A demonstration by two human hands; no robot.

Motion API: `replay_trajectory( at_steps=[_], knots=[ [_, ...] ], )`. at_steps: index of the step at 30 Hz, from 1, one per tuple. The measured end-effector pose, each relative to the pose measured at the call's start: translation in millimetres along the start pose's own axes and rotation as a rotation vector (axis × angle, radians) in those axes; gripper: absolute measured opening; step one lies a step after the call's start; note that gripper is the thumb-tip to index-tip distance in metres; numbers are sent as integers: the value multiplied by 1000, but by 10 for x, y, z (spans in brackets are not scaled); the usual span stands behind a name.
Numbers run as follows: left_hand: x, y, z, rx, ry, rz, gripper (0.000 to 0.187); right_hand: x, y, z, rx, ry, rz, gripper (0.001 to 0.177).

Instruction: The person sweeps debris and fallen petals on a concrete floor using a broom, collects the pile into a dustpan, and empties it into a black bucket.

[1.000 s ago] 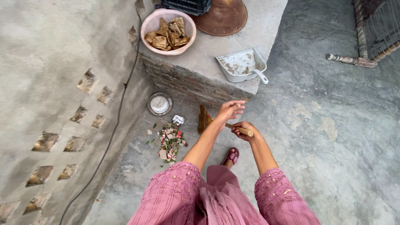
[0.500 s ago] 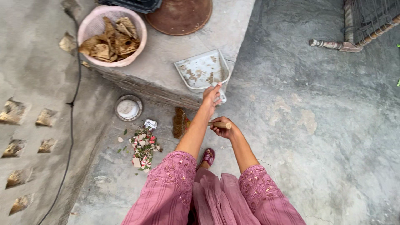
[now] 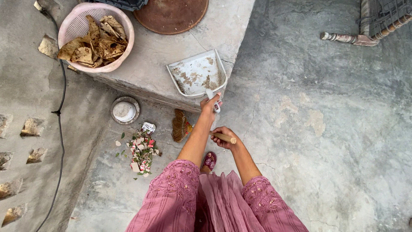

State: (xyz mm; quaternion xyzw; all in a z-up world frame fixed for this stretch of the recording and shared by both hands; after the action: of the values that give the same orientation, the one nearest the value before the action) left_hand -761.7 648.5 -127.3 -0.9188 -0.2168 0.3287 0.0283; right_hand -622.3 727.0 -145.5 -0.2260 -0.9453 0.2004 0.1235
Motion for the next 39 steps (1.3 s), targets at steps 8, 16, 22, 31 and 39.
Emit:
replay_trajectory(
  at_steps=[8, 16, 22, 31, 39],
  knots=[
    [-111, -124, -48, 153, -23, -74, 40, -133, 120, 7, -11, 10, 57, 20],
    [-552, 270, -367, -27, -184, 253, 29, -269, 92, 93, 34, -2, 26, 25],
    [-939, 877, -1025, 33, -282, 234, 37, -448, 61, 172, -62, 36, 9, 25],
    [-1080, 2207, -1826, -38, -313, 214, 38, -801, -119, 555, -49, -53, -238, 28],
    [-675, 3587, -2219, -219, -312, 82, 35, -1244, -315, 567, -93, -135, -238, 23]
  ],
)
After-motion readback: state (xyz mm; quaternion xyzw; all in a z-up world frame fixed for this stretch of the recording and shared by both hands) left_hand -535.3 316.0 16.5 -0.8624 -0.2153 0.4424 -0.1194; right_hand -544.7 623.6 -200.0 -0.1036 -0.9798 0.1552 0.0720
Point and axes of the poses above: each hand's wrist, its own z-axis towards the middle knuckle, its own y-axis out of the back of the hand, x = y × z, the point moved 3 cm from there along z, towards the middle knuckle, and after that the axes turned 5 degrees about z, right-handed, at the moved point
